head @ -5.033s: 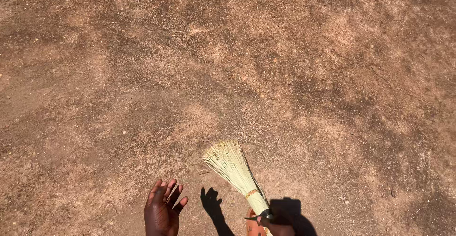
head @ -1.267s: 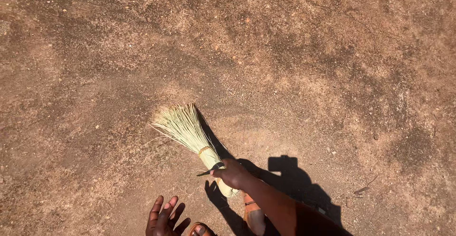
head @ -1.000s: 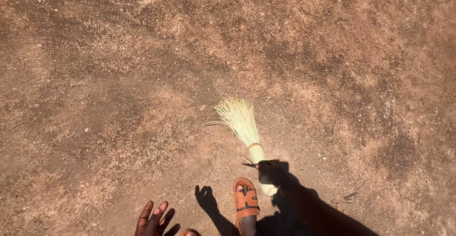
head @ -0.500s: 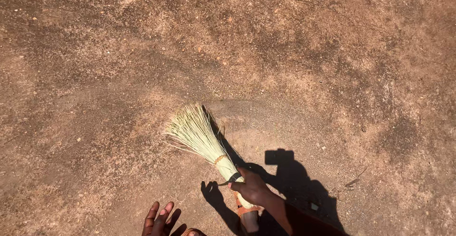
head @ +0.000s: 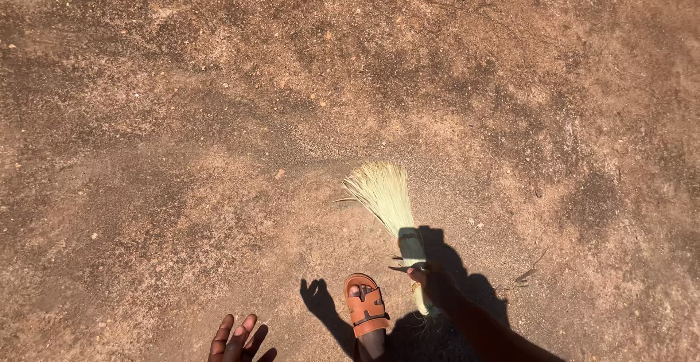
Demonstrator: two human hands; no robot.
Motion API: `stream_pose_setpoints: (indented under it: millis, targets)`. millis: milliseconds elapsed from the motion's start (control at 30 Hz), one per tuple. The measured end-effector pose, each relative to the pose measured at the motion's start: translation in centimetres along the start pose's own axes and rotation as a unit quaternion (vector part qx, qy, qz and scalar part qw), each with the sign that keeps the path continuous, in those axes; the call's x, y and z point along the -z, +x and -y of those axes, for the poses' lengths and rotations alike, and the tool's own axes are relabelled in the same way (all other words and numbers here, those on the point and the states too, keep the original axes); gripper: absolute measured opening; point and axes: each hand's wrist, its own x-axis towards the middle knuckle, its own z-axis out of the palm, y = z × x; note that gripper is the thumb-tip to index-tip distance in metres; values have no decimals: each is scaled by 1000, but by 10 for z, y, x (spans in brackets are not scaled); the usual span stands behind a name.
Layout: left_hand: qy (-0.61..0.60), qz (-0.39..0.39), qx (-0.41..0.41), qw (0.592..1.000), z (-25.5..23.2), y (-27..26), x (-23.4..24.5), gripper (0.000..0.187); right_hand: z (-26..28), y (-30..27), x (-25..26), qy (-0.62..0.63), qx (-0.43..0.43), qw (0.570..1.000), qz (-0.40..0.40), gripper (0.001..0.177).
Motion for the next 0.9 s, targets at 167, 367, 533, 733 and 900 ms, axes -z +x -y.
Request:
stream_pose_setpoints:
  millis: [167, 367, 533, 733, 900]
  targets:
    - [12, 2, 28, 1000, 19, 23, 0, 73, 14, -44, -27, 48, -2, 995, -84, 47]
    - [27, 0, 25, 999, 12, 5, -11, 70, 91, -130, -40, -40, 111, 992, 35, 74]
    - [37, 18, 7, 999, -10, -23, -22, 68, 136, -138, -43, -264, 126, 943, 156, 87]
    - [40, 0, 5, 999, -26, -31, -37, 66, 84, -112, -15, -235, 67, 963, 116, 88]
    - [65, 0, 19, 998, -17, -9, -41, 68, 10, -74, 36, -171, -25, 982, 71, 87]
